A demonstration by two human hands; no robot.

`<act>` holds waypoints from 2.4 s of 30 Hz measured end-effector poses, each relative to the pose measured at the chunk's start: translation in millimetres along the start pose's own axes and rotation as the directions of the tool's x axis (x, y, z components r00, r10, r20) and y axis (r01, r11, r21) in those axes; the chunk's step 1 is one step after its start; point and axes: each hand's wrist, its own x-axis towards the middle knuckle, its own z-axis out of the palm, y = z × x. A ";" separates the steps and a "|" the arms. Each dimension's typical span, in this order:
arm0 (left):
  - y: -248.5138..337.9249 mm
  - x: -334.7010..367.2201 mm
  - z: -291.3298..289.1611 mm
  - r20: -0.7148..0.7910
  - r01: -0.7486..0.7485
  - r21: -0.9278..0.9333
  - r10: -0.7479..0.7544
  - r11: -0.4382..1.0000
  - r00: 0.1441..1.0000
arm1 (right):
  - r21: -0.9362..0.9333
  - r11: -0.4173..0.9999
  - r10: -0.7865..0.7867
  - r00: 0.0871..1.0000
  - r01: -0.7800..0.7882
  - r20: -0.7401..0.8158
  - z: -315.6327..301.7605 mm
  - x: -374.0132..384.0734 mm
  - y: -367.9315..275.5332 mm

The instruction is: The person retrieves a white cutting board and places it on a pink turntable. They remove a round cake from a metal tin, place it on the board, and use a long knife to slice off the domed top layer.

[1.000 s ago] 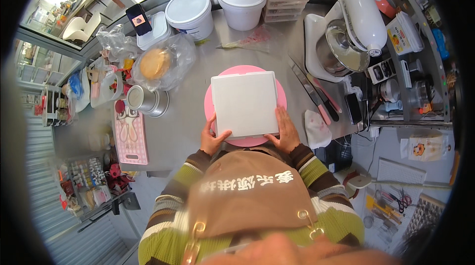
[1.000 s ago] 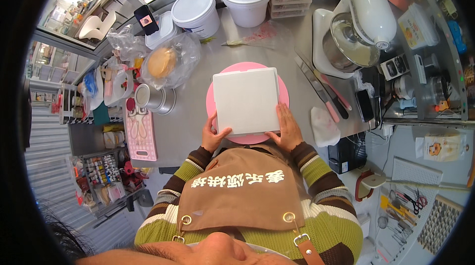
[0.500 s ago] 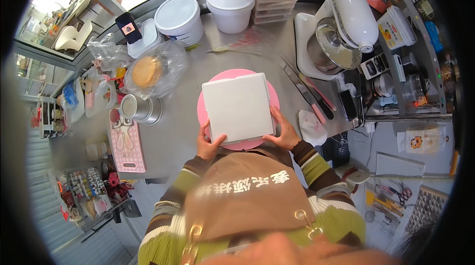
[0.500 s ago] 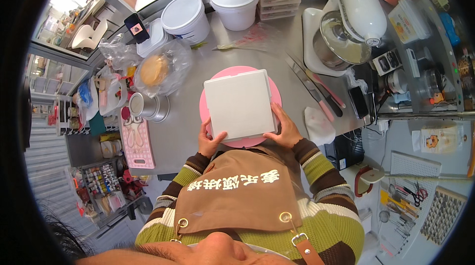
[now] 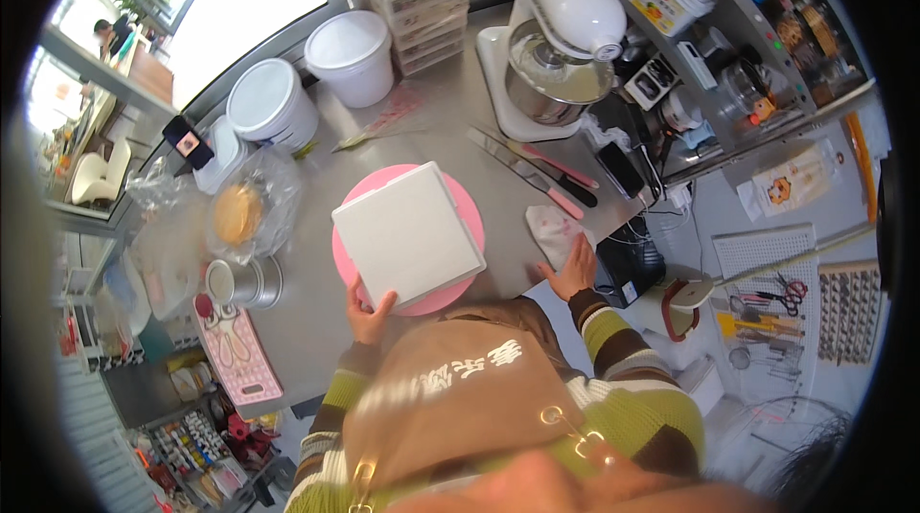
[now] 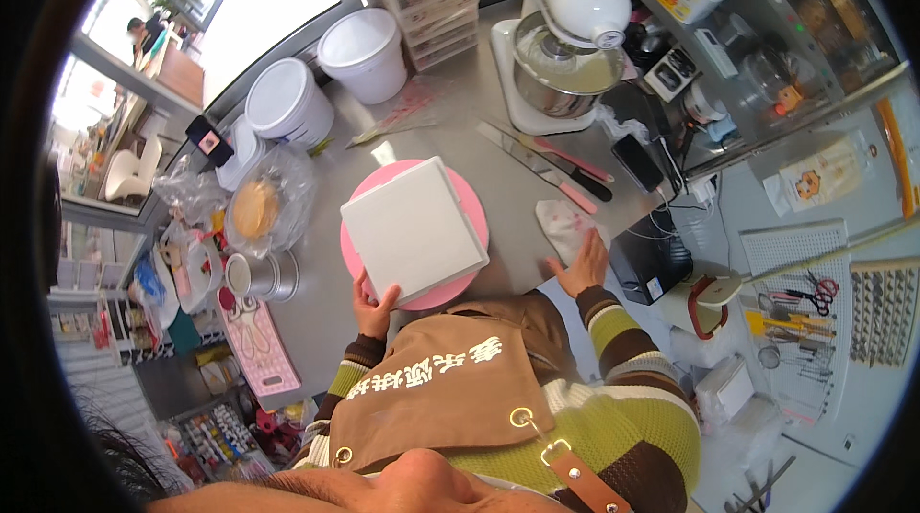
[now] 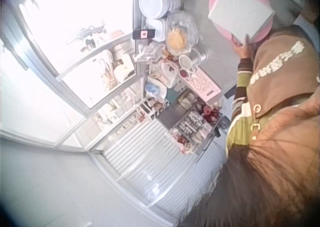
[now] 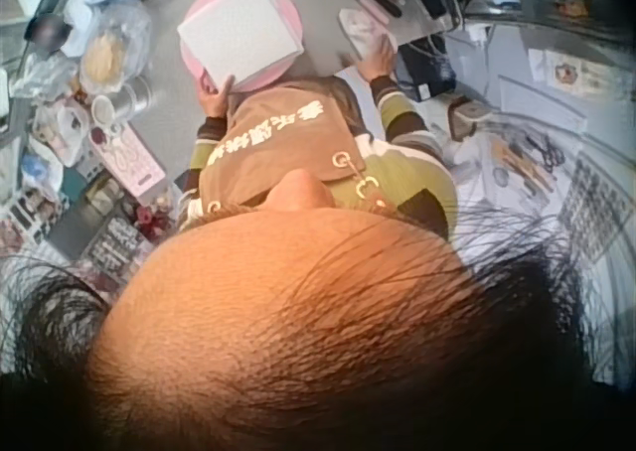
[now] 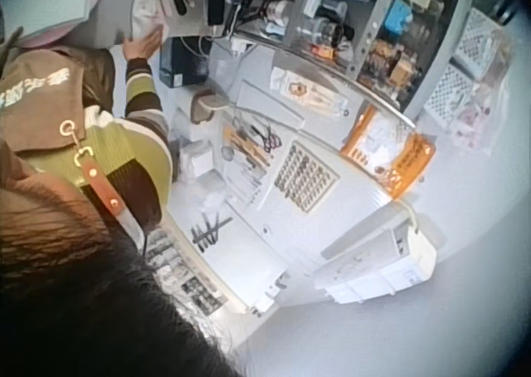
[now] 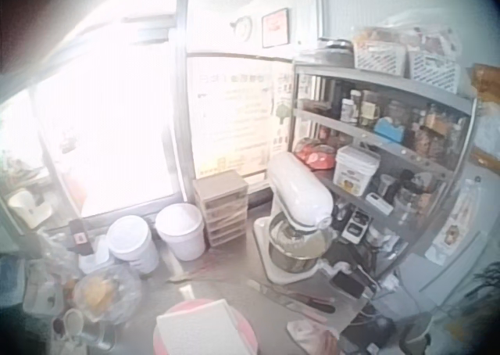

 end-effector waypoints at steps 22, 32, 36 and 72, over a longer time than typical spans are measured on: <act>-15.0 0.0 -13.0 -0.048 -0.004 0.167 0.012 0.986 0.999 | -0.134 0.683 -0.527 0.612 0.718 0.589 -0.9 81.4 -1.9; -47.4 8.1 -36.7 -0.002 -0.110 0.297 0.116 0.949 0.993 | -0.034 0.578 -0.730 0.536 0.815 0.424 54.3 117.3 -2.5; -39.0 5.6 -31.1 -0.004 -0.100 0.259 0.105 0.961 0.994 | 0.122 0.715 -0.692 0.670 0.689 0.269 41.6 105.0 -2.5; 130.5 131.0 -244.4 -0.648 0.496 0.731 0.248 0.469 0.720 | 0.570 0.378 -0.843 0.526 0.730 -0.114 -102.0 21.3 -183.3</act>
